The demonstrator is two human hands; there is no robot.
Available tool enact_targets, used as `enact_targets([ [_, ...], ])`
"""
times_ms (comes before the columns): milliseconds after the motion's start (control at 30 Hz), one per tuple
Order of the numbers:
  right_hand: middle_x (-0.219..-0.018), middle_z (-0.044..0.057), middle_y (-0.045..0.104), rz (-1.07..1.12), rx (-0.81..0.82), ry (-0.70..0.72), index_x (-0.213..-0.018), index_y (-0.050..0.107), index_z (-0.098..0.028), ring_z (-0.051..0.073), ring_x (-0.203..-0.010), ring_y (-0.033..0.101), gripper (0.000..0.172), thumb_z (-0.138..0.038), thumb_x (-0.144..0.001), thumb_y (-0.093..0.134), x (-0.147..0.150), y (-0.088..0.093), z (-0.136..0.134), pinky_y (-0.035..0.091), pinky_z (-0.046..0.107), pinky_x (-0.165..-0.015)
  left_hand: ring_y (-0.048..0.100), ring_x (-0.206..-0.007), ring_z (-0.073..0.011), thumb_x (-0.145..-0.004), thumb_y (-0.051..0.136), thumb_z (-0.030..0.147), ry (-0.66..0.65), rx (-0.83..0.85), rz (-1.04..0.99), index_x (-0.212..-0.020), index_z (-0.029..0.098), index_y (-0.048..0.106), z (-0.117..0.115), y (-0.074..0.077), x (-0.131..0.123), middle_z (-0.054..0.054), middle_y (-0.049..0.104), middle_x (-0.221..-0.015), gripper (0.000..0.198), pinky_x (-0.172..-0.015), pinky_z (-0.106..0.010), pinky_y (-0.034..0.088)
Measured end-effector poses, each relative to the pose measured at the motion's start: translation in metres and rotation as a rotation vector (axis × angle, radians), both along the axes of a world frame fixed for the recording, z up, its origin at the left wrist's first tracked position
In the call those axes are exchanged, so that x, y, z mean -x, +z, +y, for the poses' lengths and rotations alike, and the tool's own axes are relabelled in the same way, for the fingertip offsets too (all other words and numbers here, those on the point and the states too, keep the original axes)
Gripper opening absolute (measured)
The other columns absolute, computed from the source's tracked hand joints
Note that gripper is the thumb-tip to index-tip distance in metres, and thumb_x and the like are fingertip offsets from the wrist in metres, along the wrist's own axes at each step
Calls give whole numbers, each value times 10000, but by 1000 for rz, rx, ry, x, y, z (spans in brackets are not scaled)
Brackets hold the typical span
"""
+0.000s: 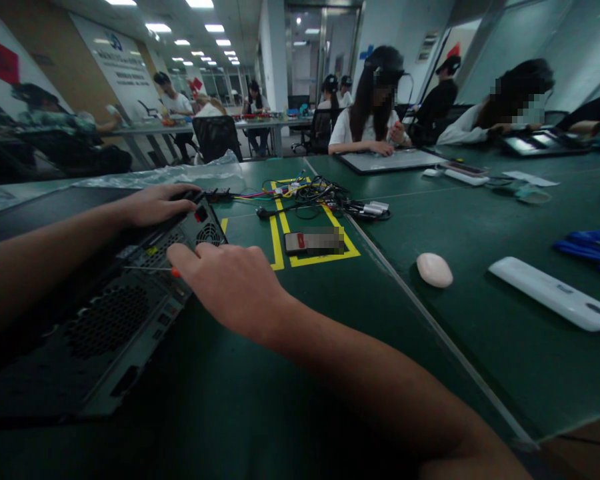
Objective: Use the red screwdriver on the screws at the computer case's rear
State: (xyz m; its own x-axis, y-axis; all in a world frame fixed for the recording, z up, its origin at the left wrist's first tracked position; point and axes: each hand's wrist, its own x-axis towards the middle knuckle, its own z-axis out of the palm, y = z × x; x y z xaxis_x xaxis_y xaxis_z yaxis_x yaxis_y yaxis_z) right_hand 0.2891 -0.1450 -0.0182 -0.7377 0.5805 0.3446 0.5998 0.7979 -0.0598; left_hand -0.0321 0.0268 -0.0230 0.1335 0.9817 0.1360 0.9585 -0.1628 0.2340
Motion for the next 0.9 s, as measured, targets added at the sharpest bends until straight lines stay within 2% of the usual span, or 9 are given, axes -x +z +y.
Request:
enact_targets([
  [133, -1200, 68, 864, 13, 8, 7, -1364, 737, -209, 249, -1012, 819, 260, -215, -1263, 498, 1, -1, 1, 306, 379, -646, 675, -1551, -489, -896, 620, 739, -6, -13, 6, -1702, 279, 741, 1, -1, 1, -95, 757, -1690, 936, -1355, -537, 497],
  [500, -1192, 74, 857, -10, 38, -8, -1323, 736, -200, 222, -999, 792, 254, -219, -1277, 486, 3, 2, -1, 266, 379, -650, 691, -1521, -469, -940, 606, 678, -19, 6, 5, -1727, 241, 704, 1, -1, 1, -105, 742, -1706, 905, -1373, -553, 481],
  [767, -1204, 76, 858, -25, 55, -13, -1301, 721, -199, 227, -1032, 813, 236, -247, -1286, 491, 3, 3, -2, 299, 366, -655, 682, -1539, -450, -940, 602, 682, -22, -11, 10, -1715, 234, 718, 4, -3, 2, -97, 748, -1699, 902, -1367, -505, 486],
  [900, -1213, 72, 860, -41, 64, -24, -1304, 720, -208, 240, -1057, 821, 230, -255, -1284, 496, 3, 6, -3, 348, 363, -664, 685, -1540, -447, -947, 614, 659, -2, -9, 20, -1710, 270, 726, 3, -3, 1, -70, 749, -1704, 863, -1361, -505, 493],
])
